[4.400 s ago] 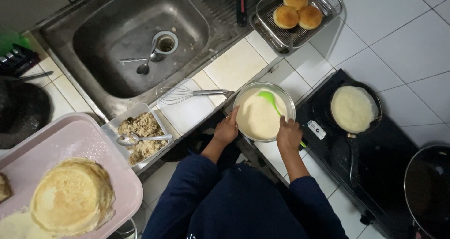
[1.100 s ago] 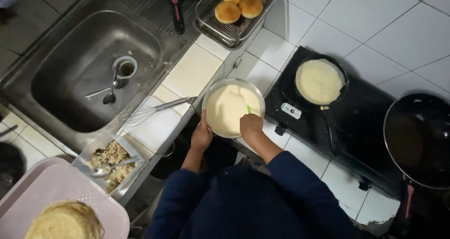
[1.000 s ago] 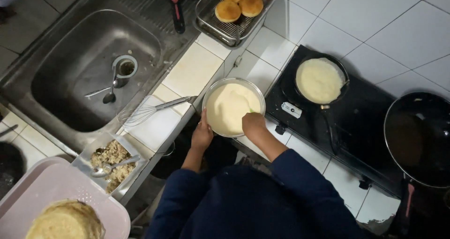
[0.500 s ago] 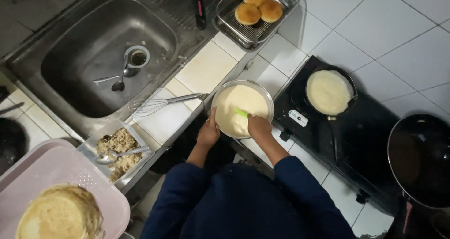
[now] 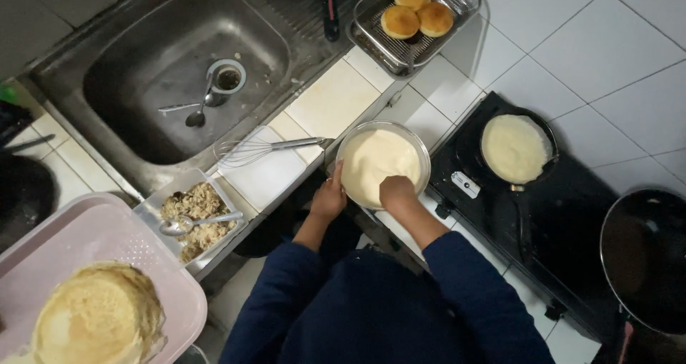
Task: The person stirs batter in a bowl, transfers cooked pancakes from a wire rack to a tray, and assembles filled crepes by spreading a filling onto thin pancakes and rolling them. The person uses a green spatula, a metal spoon, and a whisk during the process.
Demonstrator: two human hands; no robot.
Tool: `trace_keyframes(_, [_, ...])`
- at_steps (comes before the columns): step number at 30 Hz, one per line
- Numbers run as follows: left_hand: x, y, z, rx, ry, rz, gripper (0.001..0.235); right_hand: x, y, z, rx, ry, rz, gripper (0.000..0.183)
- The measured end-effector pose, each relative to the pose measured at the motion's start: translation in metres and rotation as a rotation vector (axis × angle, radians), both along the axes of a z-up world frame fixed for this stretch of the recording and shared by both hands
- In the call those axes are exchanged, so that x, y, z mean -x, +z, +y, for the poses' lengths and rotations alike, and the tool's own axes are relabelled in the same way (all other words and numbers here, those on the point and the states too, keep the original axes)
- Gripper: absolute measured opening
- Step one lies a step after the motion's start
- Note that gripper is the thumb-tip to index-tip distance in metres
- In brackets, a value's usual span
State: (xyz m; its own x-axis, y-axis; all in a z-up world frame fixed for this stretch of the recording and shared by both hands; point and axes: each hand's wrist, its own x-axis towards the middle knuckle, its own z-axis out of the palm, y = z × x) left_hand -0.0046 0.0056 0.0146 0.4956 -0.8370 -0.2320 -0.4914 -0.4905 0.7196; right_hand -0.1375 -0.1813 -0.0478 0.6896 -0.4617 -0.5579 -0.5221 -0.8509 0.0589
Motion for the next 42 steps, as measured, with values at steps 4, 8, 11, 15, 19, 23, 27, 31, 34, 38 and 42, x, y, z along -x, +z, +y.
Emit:
trace_keyframes(4, [-0.002, -0.009, -0.002, -0.023, 0.019, 0.036, 0.075, 0.003, 0.085, -0.006, -0.065, 0.046, 0.045, 0.023])
trace_keyframes(8, [-0.003, -0.019, -0.004, -0.032, 0.022, 0.035, 0.074, 0.008, 0.083, -0.009, -0.198, -0.155, -0.054, 0.037])
trace_keyframes(11, [-0.004, -0.013, -0.003, -0.063, 0.022, 0.057, 0.076, 0.013, 0.080, 0.005, -0.094, -0.262, -0.147, 0.048])
trace_keyframes(15, [-0.004, -0.002, -0.003, -0.154, -0.037, -0.001, 0.076, 0.017, 0.086, 0.020, 0.028, -0.350, -0.148, 0.052])
trace_keyframes(19, [-0.005, -0.002, -0.001, -0.160, -0.054, 0.026, 0.074, 0.027, 0.064, -0.003, -0.047, -0.502, -0.082, 0.054])
trace_keyframes(23, [-0.005, -0.007, -0.002, -0.165, -0.045, 0.040, 0.074, 0.041, 0.122, -0.015, -0.135, -0.449, -0.141, 0.041])
trace_keyframes(27, [-0.005, 0.020, -0.004, -0.222, -0.018, -0.005, 0.075, 0.063, 0.151, -0.023, -0.266, -0.548, -0.188, 0.044])
trace_keyframes(31, [0.002, 0.028, -0.030, -0.300, 0.039, -0.096, 0.065, 0.088, 0.111, -0.051, -0.091, -0.466, -0.172, 0.045])
trace_keyframes(34, [-0.006, -0.028, -0.058, -0.303, 0.122, -0.049, 0.072, 0.094, 0.096, -0.063, 0.064, -0.392, -0.122, 0.046])
trace_keyframes(38, [-0.028, -0.013, -0.093, -0.576, -0.135, -0.180, 0.041, 0.080, 0.101, -0.070, 0.201, -0.357, -0.070, 0.052])
trace_keyframes(42, [-0.060, -0.002, -0.173, -0.425, -0.080, -0.201, 0.040, 0.046, 0.112, -0.089, 0.291, -0.274, -0.492, 0.022])
